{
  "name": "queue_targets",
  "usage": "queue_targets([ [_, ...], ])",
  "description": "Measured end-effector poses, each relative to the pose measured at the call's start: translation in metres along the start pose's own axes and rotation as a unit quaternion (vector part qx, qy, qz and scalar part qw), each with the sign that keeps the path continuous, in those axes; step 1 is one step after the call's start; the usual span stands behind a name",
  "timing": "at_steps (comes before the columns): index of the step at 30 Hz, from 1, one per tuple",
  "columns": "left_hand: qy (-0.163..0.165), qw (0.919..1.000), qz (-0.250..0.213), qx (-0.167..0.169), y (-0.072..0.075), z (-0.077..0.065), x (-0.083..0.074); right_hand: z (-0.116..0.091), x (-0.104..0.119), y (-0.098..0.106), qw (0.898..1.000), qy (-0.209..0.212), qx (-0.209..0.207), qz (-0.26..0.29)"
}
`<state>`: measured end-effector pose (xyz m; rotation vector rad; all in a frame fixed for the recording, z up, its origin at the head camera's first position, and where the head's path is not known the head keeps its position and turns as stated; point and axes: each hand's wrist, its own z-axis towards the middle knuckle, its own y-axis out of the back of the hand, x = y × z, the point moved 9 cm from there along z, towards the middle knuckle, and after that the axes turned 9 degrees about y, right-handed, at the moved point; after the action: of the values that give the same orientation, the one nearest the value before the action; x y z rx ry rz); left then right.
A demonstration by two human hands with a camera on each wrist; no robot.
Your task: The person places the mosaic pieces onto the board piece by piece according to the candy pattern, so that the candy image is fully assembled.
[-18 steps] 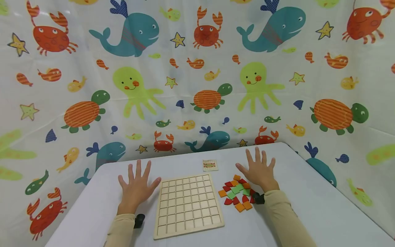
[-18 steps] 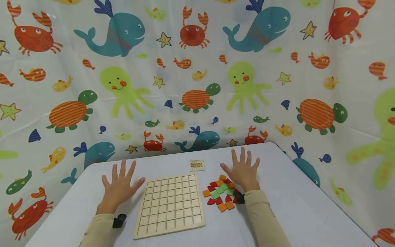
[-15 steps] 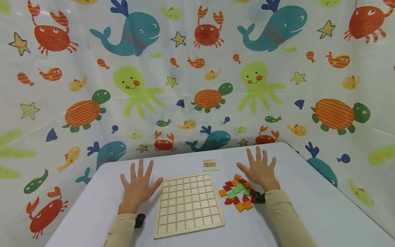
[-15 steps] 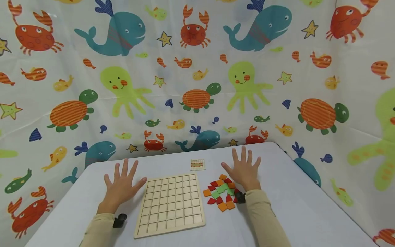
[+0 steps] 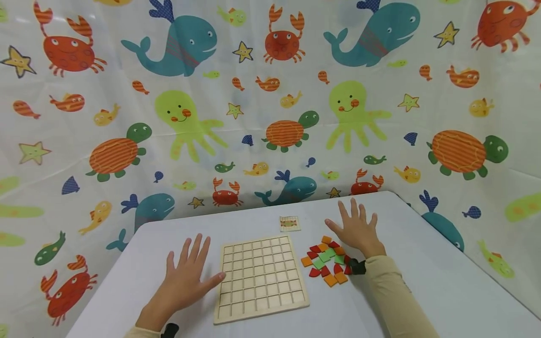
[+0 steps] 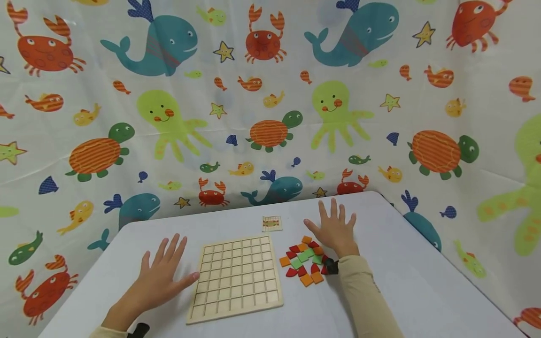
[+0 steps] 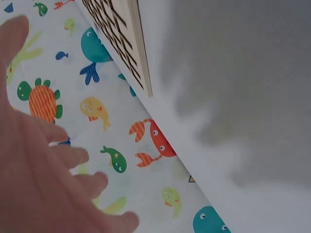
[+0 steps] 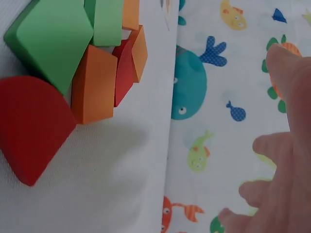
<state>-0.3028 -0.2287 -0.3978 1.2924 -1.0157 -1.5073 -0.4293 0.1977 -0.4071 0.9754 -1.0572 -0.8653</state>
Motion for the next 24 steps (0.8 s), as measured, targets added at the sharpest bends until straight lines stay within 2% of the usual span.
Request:
queue_targets([
  [4, 0.007, 0.9963, -0.032, 0.079, -0.018, -0.014, -0.005, 0.004, 0.000, -0.009, 0.997, 0.019, 0.032, 0.064],
  [8, 0.028, 0.9862, -0.064, 0.150, -0.034, -0.021, -0.004, 0.005, 0.007, -0.016, 0.987, 0.040, 0.064, 0.140],
  [10, 0.039, 0.9796, -0.069, 0.185, -0.042, -0.022, -0.003, 0.005, 0.008, -0.018, 0.984, 0.039, 0.073, 0.155],
  [13, 0.042, 0.9724, -0.054, 0.223, -0.052, -0.023, -0.001, 0.005, 0.009, -0.018, 0.983, 0.034, 0.081, 0.160],
  [17, 0.041, 0.9686, -0.026, 0.244, -0.058, -0.023, -0.001, 0.003, 0.009, -0.017, 0.981, 0.032, 0.093, 0.170],
  [24, 0.023, 0.9677, -0.020, 0.250, -0.057, -0.020, -0.008, 0.002, -0.002, -0.018, 0.978, 0.034, 0.107, 0.173],
])
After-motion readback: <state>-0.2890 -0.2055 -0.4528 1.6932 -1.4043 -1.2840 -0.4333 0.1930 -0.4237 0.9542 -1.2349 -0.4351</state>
